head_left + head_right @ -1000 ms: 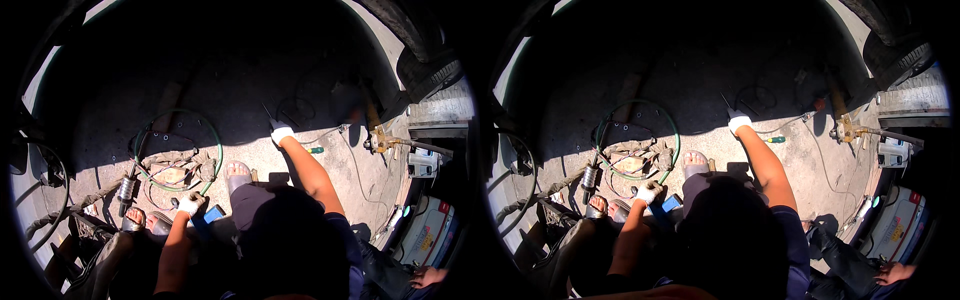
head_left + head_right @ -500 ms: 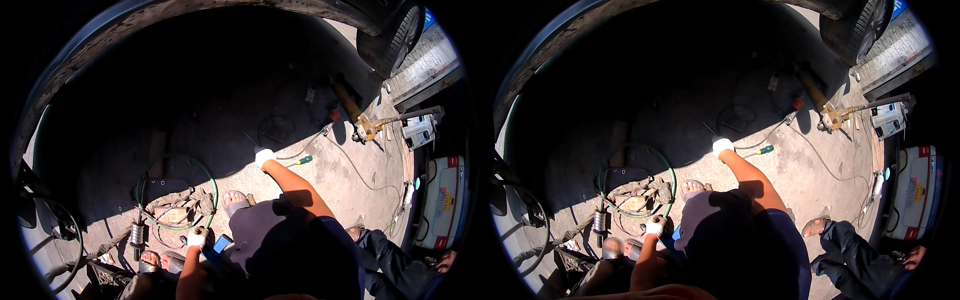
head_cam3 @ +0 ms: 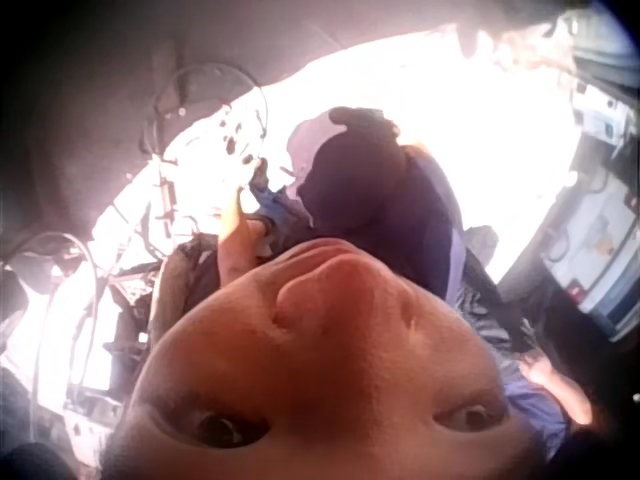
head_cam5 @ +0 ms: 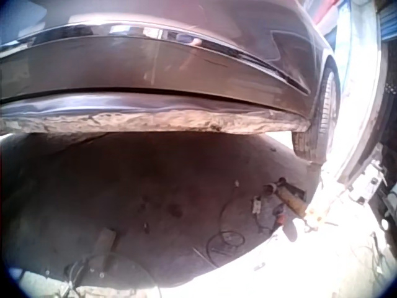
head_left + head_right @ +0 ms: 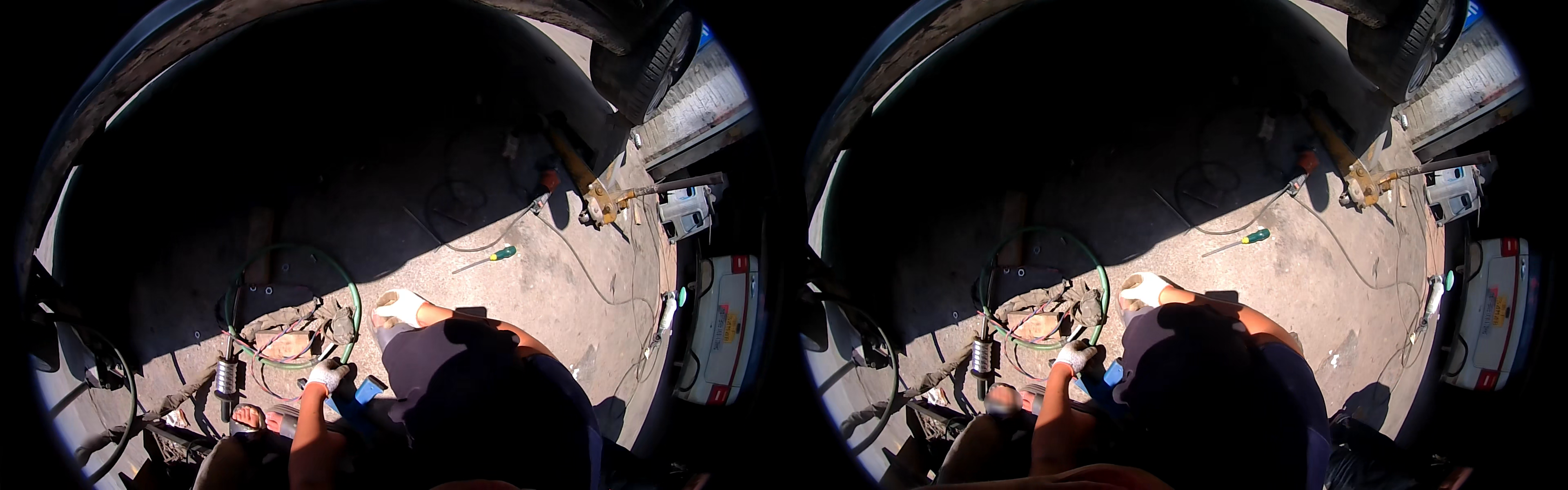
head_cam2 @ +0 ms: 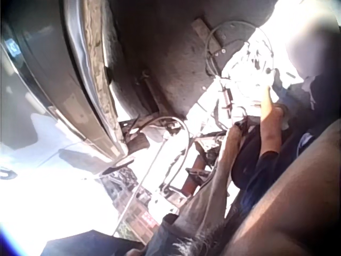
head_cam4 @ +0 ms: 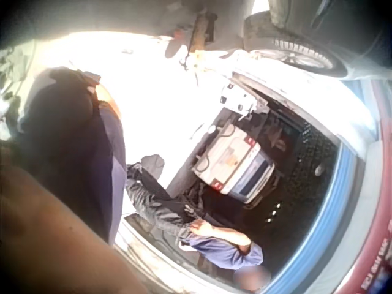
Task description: The person sits under a car and uses a blue pneumatic tool to work on the vehicle's undercarriage. They repeatedly attach and detach a small metal piece to the tool's nozzle while operating it against the car's frame.
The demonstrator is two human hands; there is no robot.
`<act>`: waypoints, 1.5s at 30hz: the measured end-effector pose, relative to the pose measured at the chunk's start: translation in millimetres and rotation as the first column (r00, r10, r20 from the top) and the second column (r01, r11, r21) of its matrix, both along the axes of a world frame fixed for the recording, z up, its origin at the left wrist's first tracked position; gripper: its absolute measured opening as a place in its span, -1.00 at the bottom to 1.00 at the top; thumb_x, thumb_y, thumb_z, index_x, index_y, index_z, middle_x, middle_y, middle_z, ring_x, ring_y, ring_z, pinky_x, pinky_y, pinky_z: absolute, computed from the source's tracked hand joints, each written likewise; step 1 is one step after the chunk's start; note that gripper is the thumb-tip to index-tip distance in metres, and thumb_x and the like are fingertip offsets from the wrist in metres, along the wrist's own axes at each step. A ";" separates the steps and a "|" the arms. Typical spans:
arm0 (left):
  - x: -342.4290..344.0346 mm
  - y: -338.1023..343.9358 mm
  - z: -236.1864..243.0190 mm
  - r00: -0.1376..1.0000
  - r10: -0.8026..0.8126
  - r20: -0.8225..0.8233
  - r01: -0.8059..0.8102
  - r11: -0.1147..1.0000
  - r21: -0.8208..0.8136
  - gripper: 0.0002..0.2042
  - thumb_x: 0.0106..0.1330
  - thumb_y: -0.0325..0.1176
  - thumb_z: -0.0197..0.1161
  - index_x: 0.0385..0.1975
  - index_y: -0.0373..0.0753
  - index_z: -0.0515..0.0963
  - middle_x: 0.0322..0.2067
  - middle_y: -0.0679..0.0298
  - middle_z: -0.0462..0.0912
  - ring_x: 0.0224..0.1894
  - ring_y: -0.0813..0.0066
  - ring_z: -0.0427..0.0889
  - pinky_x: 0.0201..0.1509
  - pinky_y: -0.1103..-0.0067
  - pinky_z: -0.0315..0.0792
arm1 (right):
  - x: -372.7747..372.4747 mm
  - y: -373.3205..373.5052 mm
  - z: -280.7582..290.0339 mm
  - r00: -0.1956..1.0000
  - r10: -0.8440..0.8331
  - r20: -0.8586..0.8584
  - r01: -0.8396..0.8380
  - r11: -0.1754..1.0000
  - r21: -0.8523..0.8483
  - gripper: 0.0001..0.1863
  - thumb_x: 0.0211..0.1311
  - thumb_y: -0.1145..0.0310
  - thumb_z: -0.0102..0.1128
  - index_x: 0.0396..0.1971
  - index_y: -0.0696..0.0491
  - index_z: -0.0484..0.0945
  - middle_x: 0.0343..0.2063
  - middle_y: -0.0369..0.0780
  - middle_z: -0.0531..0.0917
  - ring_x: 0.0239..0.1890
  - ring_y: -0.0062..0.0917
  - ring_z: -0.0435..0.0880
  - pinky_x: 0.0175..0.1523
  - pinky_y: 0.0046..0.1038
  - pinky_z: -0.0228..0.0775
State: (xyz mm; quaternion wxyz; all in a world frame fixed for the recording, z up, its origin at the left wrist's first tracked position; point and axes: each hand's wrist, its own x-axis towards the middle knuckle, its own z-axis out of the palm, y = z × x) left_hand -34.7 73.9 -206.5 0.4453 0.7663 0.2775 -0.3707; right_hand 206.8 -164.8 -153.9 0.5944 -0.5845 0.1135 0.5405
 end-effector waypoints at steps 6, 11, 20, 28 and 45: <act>46.9 29.8 76.8 0.961 0.271 -0.062 -0.275 0.893 -0.357 -0.77 0.32 -0.17 0.35 -0.40 -0.23 0.64 -0.60 0.35 0.60 -0.64 0.56 0.53 -0.58 0.57 0.37 | -6.9 8.4 -11.1 1.000 -0.002 0.012 0.001 0.999 0.045 -0.77 0.25 0.48 0.34 -0.12 0.20 0.60 -0.36 -0.16 0.72 -0.40 -0.49 0.70 -0.34 -0.53 0.55; 92.0 98.6 96.2 0.495 0.836 0.237 -0.700 0.545 -0.461 -0.92 0.36 -0.40 0.27 -0.34 -0.26 0.57 -0.54 0.28 0.62 -0.64 0.53 0.52 -0.55 0.59 0.41 | -16.8 11.0 -29.4 0.984 0.039 0.172 -0.037 0.999 -0.016 -0.79 0.25 0.48 0.36 -0.15 0.19 0.59 -0.42 -0.21 0.72 -0.56 -0.64 0.61 -0.45 -0.61 0.42; 111.5 193.7 39.2 0.600 0.154 0.785 -0.641 0.679 0.357 -0.74 0.23 -0.46 0.16 -0.10 -0.21 0.63 -0.24 -0.01 0.72 -0.17 0.01 0.70 -0.11 0.32 0.56 | -14.0 -7.0 -57.1 0.993 0.053 0.108 -0.054 0.999 -0.001 -0.72 0.21 0.47 0.40 -0.10 0.15 0.59 -0.33 -0.21 0.73 -0.50 -0.60 0.66 -0.44 -0.60 0.50; 139.1 164.2 -1.0 0.842 0.250 0.478 -0.488 0.729 0.480 -0.68 0.27 -0.09 0.27 -0.11 -0.14 0.66 -0.16 -0.03 0.71 -0.05 -0.04 0.67 0.06 0.22 0.54 | -16.2 -3.0 -45.6 0.973 0.072 0.219 -0.053 0.994 -0.093 -0.80 0.26 0.43 0.37 -0.13 0.08 0.63 -0.32 -0.25 0.74 -0.39 -0.63 0.68 -0.33 -0.62 0.48; 143.4 197.9 -20.0 0.722 0.441 0.533 -0.678 0.602 0.421 -0.55 0.14 -0.08 0.35 0.00 -0.14 0.66 0.01 0.04 0.69 0.11 0.01 0.62 0.19 0.32 0.50 | -14.8 -17.0 -72.7 0.960 0.120 0.252 -0.116 0.993 -0.029 -0.78 0.23 0.42 0.40 -0.16 0.12 0.63 -0.29 -0.26 0.73 -0.22 -0.56 0.70 -0.11 -0.50 0.58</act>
